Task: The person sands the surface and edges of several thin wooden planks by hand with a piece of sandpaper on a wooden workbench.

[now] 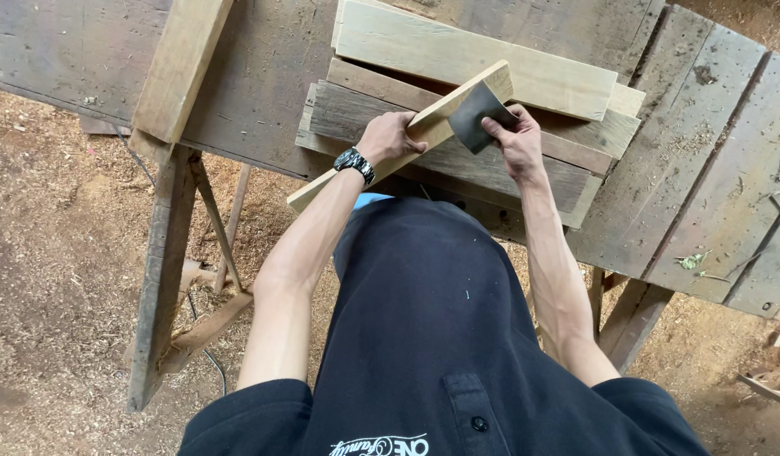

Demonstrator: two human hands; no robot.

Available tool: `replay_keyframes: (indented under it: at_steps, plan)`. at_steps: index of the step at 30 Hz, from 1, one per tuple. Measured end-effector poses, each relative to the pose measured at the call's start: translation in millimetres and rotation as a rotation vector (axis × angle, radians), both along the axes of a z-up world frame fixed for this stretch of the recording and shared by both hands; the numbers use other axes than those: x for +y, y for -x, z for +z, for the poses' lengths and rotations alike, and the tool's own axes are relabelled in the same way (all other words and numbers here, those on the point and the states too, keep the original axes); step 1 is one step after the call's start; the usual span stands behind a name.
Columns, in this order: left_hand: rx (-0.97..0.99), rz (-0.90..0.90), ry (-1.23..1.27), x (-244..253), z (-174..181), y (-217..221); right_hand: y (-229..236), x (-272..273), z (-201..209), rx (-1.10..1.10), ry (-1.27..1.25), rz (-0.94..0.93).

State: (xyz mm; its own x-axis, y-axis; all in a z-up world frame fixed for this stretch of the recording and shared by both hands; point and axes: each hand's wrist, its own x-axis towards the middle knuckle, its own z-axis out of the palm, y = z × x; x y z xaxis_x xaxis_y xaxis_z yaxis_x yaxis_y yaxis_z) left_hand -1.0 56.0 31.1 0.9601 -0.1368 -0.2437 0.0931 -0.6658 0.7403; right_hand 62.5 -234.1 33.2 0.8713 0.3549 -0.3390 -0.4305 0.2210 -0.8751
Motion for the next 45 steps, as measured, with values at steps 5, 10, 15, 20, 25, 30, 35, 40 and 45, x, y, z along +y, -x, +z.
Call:
replay_keyframes:
  at_steps: [5, 10, 15, 20, 25, 30, 35, 40, 45]
  plan:
    - [0.120, -0.002, 0.061, 2, -3, 2, -24, -2, 7, -0.198, 0.192, 0.060]
    - [0.083, -0.031, -0.001, 0, -11, -3, -44, 20, 33, -0.391, 0.365, 0.355]
    - [0.068, -0.039, -0.058, -1, -8, 0, -55, 27, 49, -0.422, 0.672, 0.489]
    - [0.081, -0.052, -0.092, 0, -8, 1, -58, 22, 40, -0.772, 0.809, 0.506]
    - [0.106, -0.070, -0.112, -1, -19, -7, -52, 19, 13, -1.105, 0.978, 0.357]
    - [0.204, -0.128, -0.072, 1, -21, -17, -57, 7, 2, -1.224, 0.994, 0.176]
    - [0.180, -0.265, -0.148, 14, -5, -12, -27, 8, 8, -1.476, 0.903, 0.438]
    - [-0.040, -0.260, -0.157, 19, -2, -6, 2, 16, 11, -1.395, 0.938, 0.633]
    - [-0.269, -0.183, -0.149, 12, -15, 10, 6, 19, 4, -1.322, 0.924, 0.659]
